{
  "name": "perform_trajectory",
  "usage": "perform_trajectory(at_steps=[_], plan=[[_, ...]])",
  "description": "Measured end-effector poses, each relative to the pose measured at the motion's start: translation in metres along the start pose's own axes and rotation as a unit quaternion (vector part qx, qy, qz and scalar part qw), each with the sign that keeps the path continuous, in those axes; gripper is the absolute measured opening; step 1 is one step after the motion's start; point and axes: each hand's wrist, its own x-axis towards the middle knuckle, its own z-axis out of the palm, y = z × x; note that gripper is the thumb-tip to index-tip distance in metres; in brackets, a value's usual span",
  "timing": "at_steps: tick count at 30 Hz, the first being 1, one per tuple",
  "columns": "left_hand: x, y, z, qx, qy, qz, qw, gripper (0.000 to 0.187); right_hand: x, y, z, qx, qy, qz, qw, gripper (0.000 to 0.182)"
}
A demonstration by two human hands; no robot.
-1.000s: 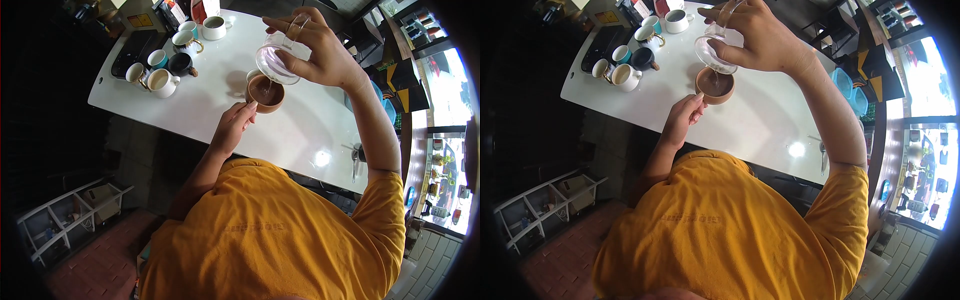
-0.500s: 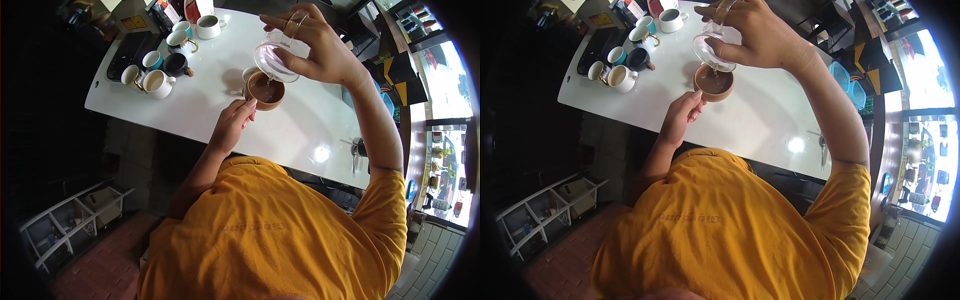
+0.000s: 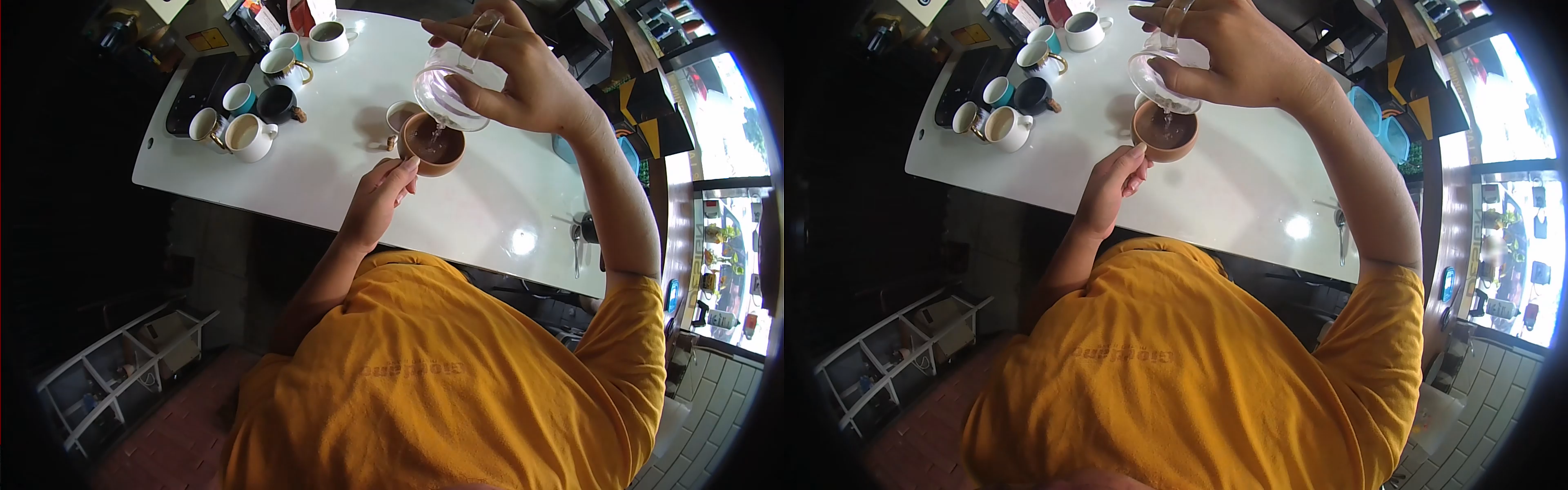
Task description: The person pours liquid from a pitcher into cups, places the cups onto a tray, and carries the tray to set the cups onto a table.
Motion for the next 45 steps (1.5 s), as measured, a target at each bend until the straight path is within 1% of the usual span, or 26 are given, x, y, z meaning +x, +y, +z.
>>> perform_trajectory(at_steps=[4, 6, 9, 13, 15, 19, 22, 25, 27, 31, 33, 36, 45], plan=[[0.0, -0.001, 0.001, -0.001, -0.011, -0.001, 1.0, 0.031, -0.006, -0.001, 0.0, -0.031, 0.004, -0.002, 1.0, 0.05], [0.0, -0.001, 0.003, -0.002, -0.016, -0.004, 1.0, 0.031, -0.008, -0.003, -0.001, 0.006, -0.003, 0.014, 1.0, 0.051], [0.0, -0.001, 0.006, -0.005, -0.02, -0.009, 1.0, 0.032, -0.012, -0.003, -0.001, -0.001, 0.016, -0.001, 1.0, 0.052], [0.002, -0.004, 0.007, -0.005, -0.03, -0.003, 1.0, 0.032, -0.017, -0.008, -0.005, 0.002, -0.002, 0.033, 0.999, 0.052], [0.002, -0.005, 0.009, -0.004, -0.034, -0.004, 0.999, 0.032, -0.02, -0.008, -0.006, -0.008, 0.006, 0.019, 1.0, 0.052], [0.004, -0.009, 0.009, 0.004, -0.041, 0.005, 0.999, 0.031, -0.024, -0.01, -0.008, -0.007, 0.011, 0.021, 1.0, 0.051], [0.006, -0.015, 0.01, 0.015, -0.039, 0.01, 0.999, 0.031, -0.026, -0.016, -0.012, -0.01, 0.016, 0.039, 0.999, 0.05], [0.007, -0.016, 0.012, 0.015, -0.045, 0.009, 0.999, 0.031, -0.028, -0.022, -0.017, -0.035, -0.01, 0.069, 0.997, 0.051], [0.007, -0.016, 0.014, 0.015, -0.051, 0.008, 0.999, 0.031, -0.033, -0.016, -0.013, -0.027, 0.014, 0.037, 0.999, 0.052], [0.008, -0.018, 0.018, 0.012, -0.061, 0.005, 0.998, 0.031, -0.038, -0.022, -0.018, -0.034, 0.007, 0.062, 0.997, 0.052], [0.008, -0.019, 0.019, 0.01, -0.067, 0.005, 0.998, 0.031, -0.04, -0.024, -0.02, -0.026, -0.012, 0.089, 0.996, 0.052], [0.007, -0.018, 0.024, 0.002, -0.074, 0.002, 0.997, 0.031, -0.044, -0.024, -0.021, -0.037, -0.002, 0.078, 0.996, 0.054], [0.009, -0.022, 0.031, 0.001, -0.083, -0.002, 0.997, 0.031, -0.051, -0.027, -0.026, -0.037, -0.006, 0.085, 0.996, 0.054]])
